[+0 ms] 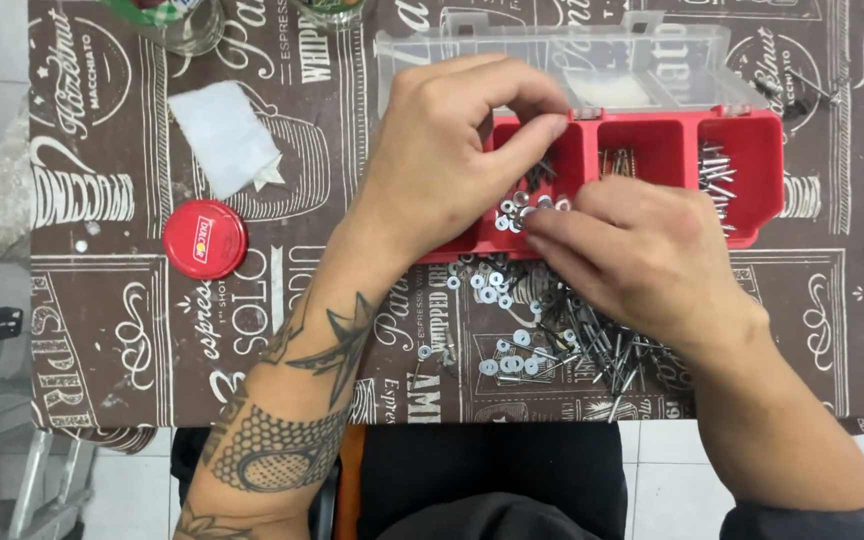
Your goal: The person sorts small metal hardware including screws, washers, and nails from a pile on the table into compartments of a red plastic organizer. They handle items one at a time, placing each into the appropriate section.
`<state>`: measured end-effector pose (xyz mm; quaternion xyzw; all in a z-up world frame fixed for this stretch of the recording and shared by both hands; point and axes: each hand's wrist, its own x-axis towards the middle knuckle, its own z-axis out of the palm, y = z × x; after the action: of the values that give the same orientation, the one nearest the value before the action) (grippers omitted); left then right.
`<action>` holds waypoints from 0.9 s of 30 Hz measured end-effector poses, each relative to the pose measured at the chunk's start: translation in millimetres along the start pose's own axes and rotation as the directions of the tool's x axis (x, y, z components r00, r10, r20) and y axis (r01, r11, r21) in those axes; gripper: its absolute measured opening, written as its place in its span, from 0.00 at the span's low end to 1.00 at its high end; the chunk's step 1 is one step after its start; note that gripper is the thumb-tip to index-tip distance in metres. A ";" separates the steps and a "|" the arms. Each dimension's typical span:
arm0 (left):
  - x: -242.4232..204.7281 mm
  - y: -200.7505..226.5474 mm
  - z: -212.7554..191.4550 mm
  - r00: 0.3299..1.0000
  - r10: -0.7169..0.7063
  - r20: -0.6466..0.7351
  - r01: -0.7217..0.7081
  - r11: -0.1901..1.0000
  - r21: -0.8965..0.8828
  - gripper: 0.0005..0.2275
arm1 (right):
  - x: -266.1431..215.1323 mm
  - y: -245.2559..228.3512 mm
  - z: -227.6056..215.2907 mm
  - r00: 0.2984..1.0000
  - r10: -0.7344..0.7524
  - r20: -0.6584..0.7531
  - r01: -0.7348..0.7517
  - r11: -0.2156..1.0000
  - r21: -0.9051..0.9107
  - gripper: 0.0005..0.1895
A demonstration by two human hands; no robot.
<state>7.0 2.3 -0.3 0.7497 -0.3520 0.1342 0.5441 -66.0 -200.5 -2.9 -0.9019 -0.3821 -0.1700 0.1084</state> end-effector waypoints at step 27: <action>-0.1 -8.9 2.8 0.995 0.096 -0.020 -0.096 0.995 0.000 0.04 | -6.8 -26.6 14.9 0.920 -0.042 0.389 0.022 0.998 0.057 0.03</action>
<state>12.4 1.3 -7.9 0.7302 -0.3820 0.1675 0.5412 -86.3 -181.9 -17.5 -0.9082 -0.4148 0.0211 0.0505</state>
